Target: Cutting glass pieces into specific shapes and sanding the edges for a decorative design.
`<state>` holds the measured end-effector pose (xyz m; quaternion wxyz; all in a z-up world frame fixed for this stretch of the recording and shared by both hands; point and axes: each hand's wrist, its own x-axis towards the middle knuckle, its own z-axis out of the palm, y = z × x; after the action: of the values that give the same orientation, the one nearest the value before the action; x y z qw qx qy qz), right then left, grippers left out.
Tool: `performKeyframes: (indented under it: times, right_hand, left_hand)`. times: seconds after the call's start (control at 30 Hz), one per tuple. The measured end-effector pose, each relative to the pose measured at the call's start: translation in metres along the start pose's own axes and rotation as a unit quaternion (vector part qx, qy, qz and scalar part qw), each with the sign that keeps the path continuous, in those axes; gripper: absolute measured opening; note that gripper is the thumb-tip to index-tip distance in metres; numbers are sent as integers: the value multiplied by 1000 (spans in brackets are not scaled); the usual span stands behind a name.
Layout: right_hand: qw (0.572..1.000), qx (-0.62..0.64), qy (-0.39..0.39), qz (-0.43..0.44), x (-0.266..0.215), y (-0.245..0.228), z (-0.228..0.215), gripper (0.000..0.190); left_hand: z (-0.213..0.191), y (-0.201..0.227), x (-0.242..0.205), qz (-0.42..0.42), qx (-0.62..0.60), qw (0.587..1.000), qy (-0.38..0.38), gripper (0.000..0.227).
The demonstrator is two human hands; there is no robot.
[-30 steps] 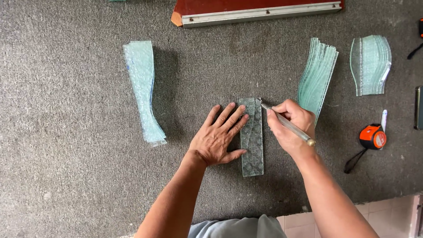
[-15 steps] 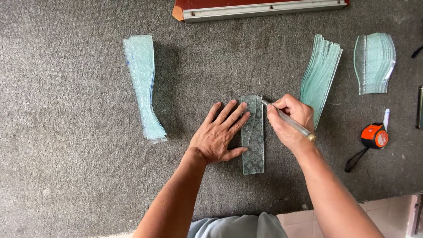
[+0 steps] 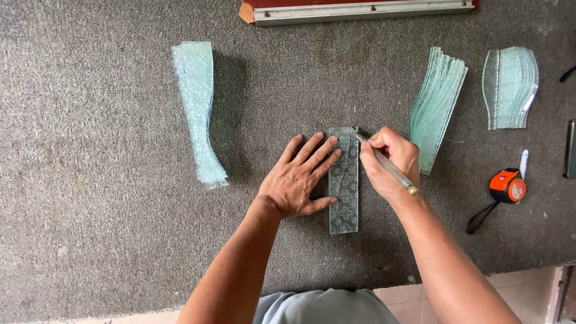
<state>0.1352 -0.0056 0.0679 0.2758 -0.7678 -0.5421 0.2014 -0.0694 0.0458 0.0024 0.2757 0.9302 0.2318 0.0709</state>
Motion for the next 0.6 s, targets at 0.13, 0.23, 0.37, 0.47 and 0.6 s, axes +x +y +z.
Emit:
performKeyframes:
  times: [0.13,0.23,0.37,0.47,0.6]
  right_hand:
    - [1000,4,9,3,-2,-6,1,17]
    - [1000,14,12,9,-4,-7,1,17]
    - [1000,18,14,13,-6,-6,3,18]
    - [1000,14,18,11,-10,-7,3,18]
    - [999,21,25,5,-16,-6,5,18]
  left_hand:
    - [0,0,0,1,-1,1000,-1,100]
    - [2,0,-1,3,-2,1000,2,100]
    - [0,0,-1,5,3,1000,4,100]
    - [0,0,-1,5,4,1000,4,100]
    - [0,0,-1,4,5,1000,2,100]
